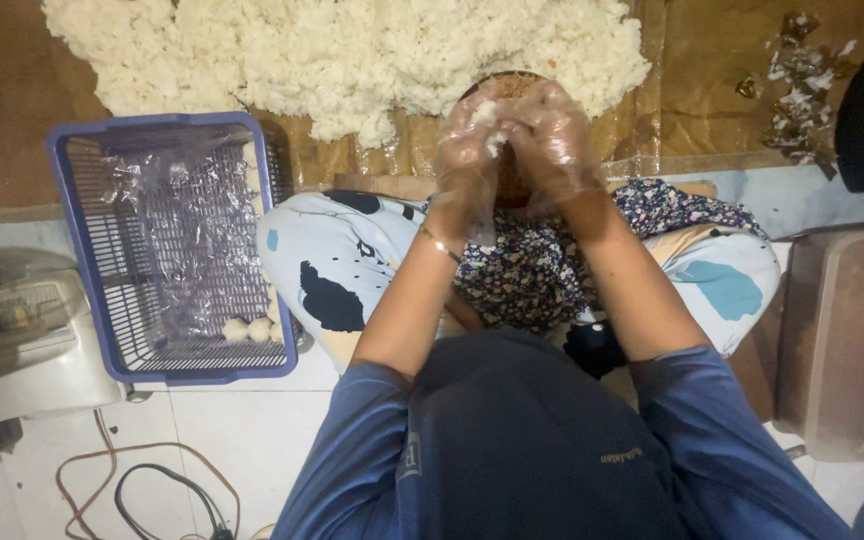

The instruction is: The person scoops portions of a white dough-like mass from a large pile, rolls them into small balls using both hands, and places the finished balls into a blue plastic basket. The process is repeated continuously.

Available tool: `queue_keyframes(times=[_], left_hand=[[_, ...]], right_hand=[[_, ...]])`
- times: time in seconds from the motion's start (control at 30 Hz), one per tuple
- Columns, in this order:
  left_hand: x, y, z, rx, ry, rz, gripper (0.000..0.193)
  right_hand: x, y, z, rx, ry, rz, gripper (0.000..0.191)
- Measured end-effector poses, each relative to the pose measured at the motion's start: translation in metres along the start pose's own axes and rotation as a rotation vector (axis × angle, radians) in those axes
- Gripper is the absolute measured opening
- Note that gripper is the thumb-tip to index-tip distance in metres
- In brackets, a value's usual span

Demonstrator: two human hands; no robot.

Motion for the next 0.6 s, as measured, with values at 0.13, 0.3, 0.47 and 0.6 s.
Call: queue_keyframes(times=[0.13,0.3,0.47,0.6], left_hand=[[-0.005,0.017,0.000,-0.778,-0.612,-0.016,0.032],[0.004,0.018,0.008,-1.209,-1.232,-0.001,0.036],[0.007,0.009,-0.004,-0.768,-1.154,0.154,0.051],[0.003,0.000,-0.017,-0.363,-1.150,0.278,0.062]], right_hand=[[0.003,0.007,-0.022,-0.142,-0.102,-0.038,0.017],[0.012,0.002,-0.033,-0.291,-0.002,-0.024,0.019],[0.013,-0.002,-0.037,-0.443,-0.036,-0.029,0.015],[0.010,0.006,-0.045,-0.441,-0.159,-0.102,0.012]])
Point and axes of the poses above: each hand's wrist, its own x-axis away from the middle knuckle, its own y-axis out of the back of the hand, z = x × y, the point moved 3 cm from there along -x, towards the middle knuckle, and after that the axes turned 1 degree about x, right-handed, at the moved point
